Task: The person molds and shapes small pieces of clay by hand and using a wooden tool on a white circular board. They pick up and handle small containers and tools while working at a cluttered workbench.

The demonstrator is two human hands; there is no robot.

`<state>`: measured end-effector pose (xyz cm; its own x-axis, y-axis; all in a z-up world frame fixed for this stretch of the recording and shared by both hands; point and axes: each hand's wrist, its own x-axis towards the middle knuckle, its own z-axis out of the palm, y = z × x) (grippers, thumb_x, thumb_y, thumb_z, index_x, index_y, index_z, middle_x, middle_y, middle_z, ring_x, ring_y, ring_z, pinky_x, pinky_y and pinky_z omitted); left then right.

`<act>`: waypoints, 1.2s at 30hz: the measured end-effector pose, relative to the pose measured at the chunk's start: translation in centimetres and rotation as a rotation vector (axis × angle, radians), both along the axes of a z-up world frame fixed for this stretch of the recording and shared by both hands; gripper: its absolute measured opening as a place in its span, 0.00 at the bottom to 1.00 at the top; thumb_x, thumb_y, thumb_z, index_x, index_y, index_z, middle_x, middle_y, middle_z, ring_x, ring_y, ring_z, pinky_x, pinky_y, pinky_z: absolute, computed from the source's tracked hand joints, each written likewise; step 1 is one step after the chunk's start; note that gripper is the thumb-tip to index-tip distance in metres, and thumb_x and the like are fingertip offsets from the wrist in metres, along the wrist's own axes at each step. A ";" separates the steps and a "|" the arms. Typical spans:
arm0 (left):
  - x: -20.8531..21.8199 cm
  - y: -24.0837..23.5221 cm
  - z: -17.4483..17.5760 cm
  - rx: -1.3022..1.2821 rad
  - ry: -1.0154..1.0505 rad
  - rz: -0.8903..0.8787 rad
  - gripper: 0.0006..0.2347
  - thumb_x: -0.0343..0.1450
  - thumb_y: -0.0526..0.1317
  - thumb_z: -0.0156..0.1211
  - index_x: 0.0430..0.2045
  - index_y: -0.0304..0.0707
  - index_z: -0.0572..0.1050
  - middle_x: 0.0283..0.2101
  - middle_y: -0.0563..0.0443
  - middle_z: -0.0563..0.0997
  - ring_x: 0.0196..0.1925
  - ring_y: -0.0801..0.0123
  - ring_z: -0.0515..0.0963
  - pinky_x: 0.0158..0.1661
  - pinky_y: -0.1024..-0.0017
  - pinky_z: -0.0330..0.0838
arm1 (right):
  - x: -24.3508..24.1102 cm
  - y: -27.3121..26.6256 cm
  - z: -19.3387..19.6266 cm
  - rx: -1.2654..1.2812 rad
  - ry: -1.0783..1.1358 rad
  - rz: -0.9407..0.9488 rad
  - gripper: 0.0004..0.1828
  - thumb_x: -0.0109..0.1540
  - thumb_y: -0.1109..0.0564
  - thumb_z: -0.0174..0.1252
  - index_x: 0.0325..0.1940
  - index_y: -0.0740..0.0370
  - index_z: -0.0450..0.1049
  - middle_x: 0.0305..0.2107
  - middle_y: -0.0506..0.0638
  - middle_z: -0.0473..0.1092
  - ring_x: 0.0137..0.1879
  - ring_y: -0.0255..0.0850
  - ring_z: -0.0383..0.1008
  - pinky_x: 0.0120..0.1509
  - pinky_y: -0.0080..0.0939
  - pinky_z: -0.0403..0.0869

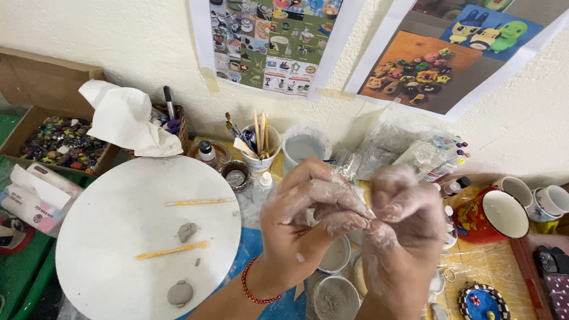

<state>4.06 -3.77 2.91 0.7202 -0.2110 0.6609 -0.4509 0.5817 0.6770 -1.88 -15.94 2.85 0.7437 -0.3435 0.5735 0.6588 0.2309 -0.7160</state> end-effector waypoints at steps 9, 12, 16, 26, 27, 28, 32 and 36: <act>1.0 0.8 -0.6 0.002 0.162 -0.489 0.06 0.74 0.33 0.70 0.35 0.27 0.79 0.40 0.52 0.77 0.42 0.78 0.76 0.43 0.80 0.71 | -0.5 0.1 0.9 -0.397 -0.131 -0.515 0.11 0.60 0.52 0.74 0.42 0.54 0.79 0.41 0.45 0.69 0.48 0.35 0.67 0.50 0.32 0.65; 1.6 1.2 -0.4 0.002 0.324 -0.688 0.07 0.72 0.32 0.71 0.38 0.29 0.78 0.41 0.53 0.76 0.42 0.80 0.74 0.45 0.81 0.69 | -0.4 -0.3 1.5 -0.410 -0.136 -0.445 0.11 0.58 0.50 0.75 0.40 0.54 0.81 0.41 0.45 0.69 0.51 0.37 0.69 0.52 0.34 0.67; 2.1 1.6 0.3 -0.018 0.500 -0.838 0.14 0.69 0.31 0.72 0.43 0.34 0.73 0.42 0.57 0.73 0.46 0.79 0.75 0.50 0.78 0.71 | -0.6 -0.6 1.6 -0.429 -0.097 -0.391 0.12 0.57 0.50 0.76 0.39 0.55 0.82 0.41 0.46 0.71 0.49 0.37 0.68 0.53 0.35 0.68; 2.6 1.4 0.0 0.016 0.618 -1.193 0.14 0.70 0.30 0.71 0.37 0.37 0.67 0.36 0.56 0.71 0.41 0.77 0.74 0.44 0.76 0.66 | -0.2 -2.8 0.7 -0.188 0.051 0.079 0.15 0.51 0.54 0.79 0.38 0.56 0.82 0.50 0.53 0.70 0.53 0.40 0.69 0.59 0.42 0.71; 2.6 1.4 0.0 0.033 0.616 -1.187 0.13 0.70 0.30 0.70 0.37 0.35 0.67 0.36 0.57 0.71 0.42 0.78 0.74 0.45 0.77 0.66 | -0.1 -3.0 0.7 -0.138 0.088 0.114 0.17 0.49 0.55 0.80 0.38 0.57 0.82 0.53 0.55 0.68 0.51 0.41 0.69 0.58 0.42 0.70; 2.5 1.4 0.0 0.050 0.613 -1.181 0.12 0.70 0.31 0.69 0.38 0.34 0.68 0.36 0.58 0.71 0.43 0.78 0.73 0.45 0.78 0.65 | -0.1 -3.1 0.6 -0.088 0.125 0.149 0.19 0.48 0.55 0.81 0.37 0.59 0.81 0.55 0.56 0.67 0.50 0.42 0.68 0.56 0.43 0.68; 2.6 1.4 -0.3 0.020 0.636 -1.283 0.11 0.73 0.32 0.68 0.38 0.33 0.68 0.35 0.53 0.73 0.34 0.82 0.70 0.36 0.81 0.60 | 0.2 -3.7 0.1 -0.241 0.034 0.143 0.19 0.54 0.52 0.80 0.41 0.57 0.78 0.55 0.55 0.68 0.61 0.41 0.64 0.65 0.41 0.62; 2.2 1.2 -0.4 -0.040 0.692 -1.332 0.11 0.74 0.31 0.68 0.41 0.31 0.69 0.35 0.56 0.72 0.35 0.81 0.69 0.34 0.81 0.60 | 0.2 -4.0 -0.3 -0.277 0.037 0.123 0.20 0.54 0.49 0.79 0.43 0.56 0.77 0.54 0.54 0.67 0.59 0.39 0.63 0.63 0.39 0.61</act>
